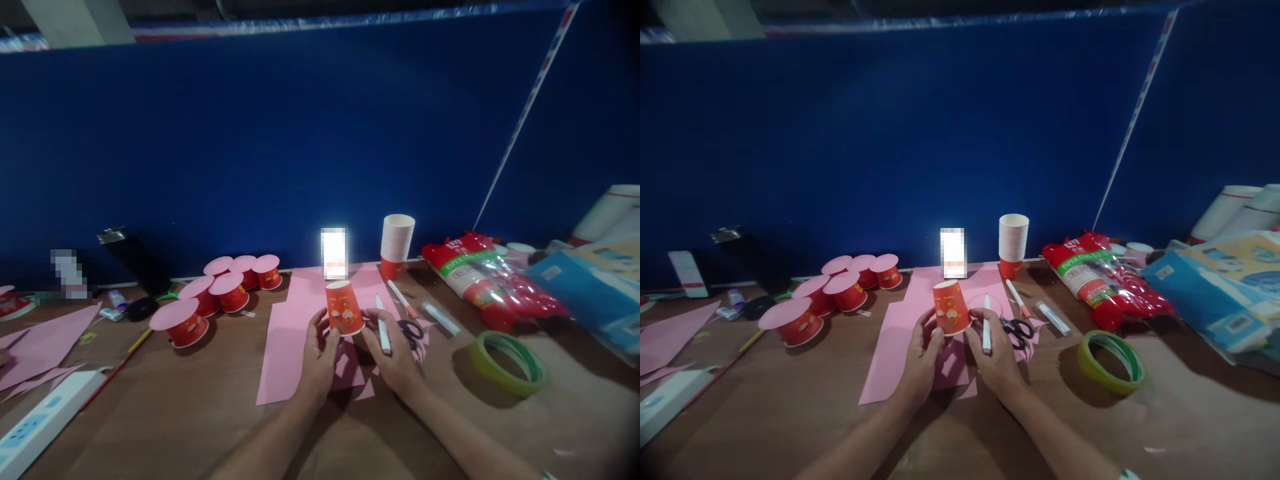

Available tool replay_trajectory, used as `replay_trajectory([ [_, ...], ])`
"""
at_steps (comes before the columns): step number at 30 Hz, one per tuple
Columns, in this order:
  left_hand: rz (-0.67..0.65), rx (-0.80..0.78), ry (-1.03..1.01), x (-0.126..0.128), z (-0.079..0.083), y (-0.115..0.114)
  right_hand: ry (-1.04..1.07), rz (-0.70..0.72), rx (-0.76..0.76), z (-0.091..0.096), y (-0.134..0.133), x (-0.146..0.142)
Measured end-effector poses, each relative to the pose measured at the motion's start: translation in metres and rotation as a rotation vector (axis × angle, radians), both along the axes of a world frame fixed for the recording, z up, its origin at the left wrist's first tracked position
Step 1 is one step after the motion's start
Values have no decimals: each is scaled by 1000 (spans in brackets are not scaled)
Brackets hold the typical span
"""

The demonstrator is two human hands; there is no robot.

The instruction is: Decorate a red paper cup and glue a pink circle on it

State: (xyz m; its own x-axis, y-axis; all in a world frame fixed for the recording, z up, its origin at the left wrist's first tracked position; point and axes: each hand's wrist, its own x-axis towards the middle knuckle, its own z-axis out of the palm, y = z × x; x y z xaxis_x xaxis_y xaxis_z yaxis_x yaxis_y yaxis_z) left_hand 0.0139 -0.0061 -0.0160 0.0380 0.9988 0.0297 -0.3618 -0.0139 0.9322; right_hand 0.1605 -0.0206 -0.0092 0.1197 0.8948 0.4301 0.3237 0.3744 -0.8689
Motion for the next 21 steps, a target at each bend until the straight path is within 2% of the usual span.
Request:
replay_trajectory([
  [2,35,55,64,0,1,1,10,-7,-16,-2,2,1],
  [8,79,9,151,-1,-9,7,-67,-74,8,-1,2,2],
  [14,92,103,140,0,-11,8,-116,-21,-18,3,-2,1],
  [21,80,137,117,1,-10,6,-65,24,-54,-4,0,0],
])
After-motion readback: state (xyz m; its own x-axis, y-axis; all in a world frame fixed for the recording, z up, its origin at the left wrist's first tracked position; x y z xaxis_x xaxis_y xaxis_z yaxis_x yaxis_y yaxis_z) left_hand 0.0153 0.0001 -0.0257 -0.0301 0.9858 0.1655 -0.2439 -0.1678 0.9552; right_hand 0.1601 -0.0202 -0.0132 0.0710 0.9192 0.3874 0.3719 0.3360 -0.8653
